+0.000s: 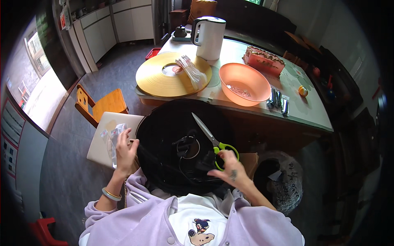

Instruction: Cutting a plastic strap with scissors and assembling small electronic components into a black housing.

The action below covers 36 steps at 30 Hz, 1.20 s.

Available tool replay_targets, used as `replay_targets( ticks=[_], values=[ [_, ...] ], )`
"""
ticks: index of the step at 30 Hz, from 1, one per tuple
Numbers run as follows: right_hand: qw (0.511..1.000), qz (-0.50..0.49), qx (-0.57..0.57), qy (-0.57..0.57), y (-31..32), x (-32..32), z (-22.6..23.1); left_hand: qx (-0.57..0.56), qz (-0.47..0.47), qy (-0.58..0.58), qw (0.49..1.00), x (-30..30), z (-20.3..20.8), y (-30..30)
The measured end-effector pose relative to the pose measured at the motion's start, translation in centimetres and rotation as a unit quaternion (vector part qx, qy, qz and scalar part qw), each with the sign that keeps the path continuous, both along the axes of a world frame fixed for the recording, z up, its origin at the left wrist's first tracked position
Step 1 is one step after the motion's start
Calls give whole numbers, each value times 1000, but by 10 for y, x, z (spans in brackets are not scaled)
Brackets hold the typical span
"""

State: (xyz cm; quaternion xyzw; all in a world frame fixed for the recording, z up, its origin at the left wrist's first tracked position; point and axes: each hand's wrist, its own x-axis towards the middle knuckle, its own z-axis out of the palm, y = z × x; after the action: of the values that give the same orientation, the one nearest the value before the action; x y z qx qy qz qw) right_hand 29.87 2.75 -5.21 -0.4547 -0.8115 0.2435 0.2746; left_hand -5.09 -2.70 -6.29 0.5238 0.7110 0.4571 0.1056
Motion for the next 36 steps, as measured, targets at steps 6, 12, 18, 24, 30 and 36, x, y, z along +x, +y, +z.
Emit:
replay_targets(
  ticks=[6, 12, 18, 24, 30, 36],
  values=[
    [996, -6, 13, -86, -14, -17, -24, 83, -207, 173, 959, 102, 44, -7],
    [988, 3, 99, -116, -28, -21, -30, 69, -270, 161, 947, 116, 30, -1],
    [993, 30, 107, -48, -28, -15, -28, 47, -306, 148, 939, 121, 21, 0],
    [998, -22, 54, 35, -27, -7, -12, -68, -339, -200, 917, 162, 9, 19],
    [987, -95, 107, 72, -18, -7, 7, -218, -320, -679, 624, 188, -13, 35],
    [987, -77, 119, 77, -15, -9, 9, -183, -250, -752, 582, 212, -8, 29]
  ],
)
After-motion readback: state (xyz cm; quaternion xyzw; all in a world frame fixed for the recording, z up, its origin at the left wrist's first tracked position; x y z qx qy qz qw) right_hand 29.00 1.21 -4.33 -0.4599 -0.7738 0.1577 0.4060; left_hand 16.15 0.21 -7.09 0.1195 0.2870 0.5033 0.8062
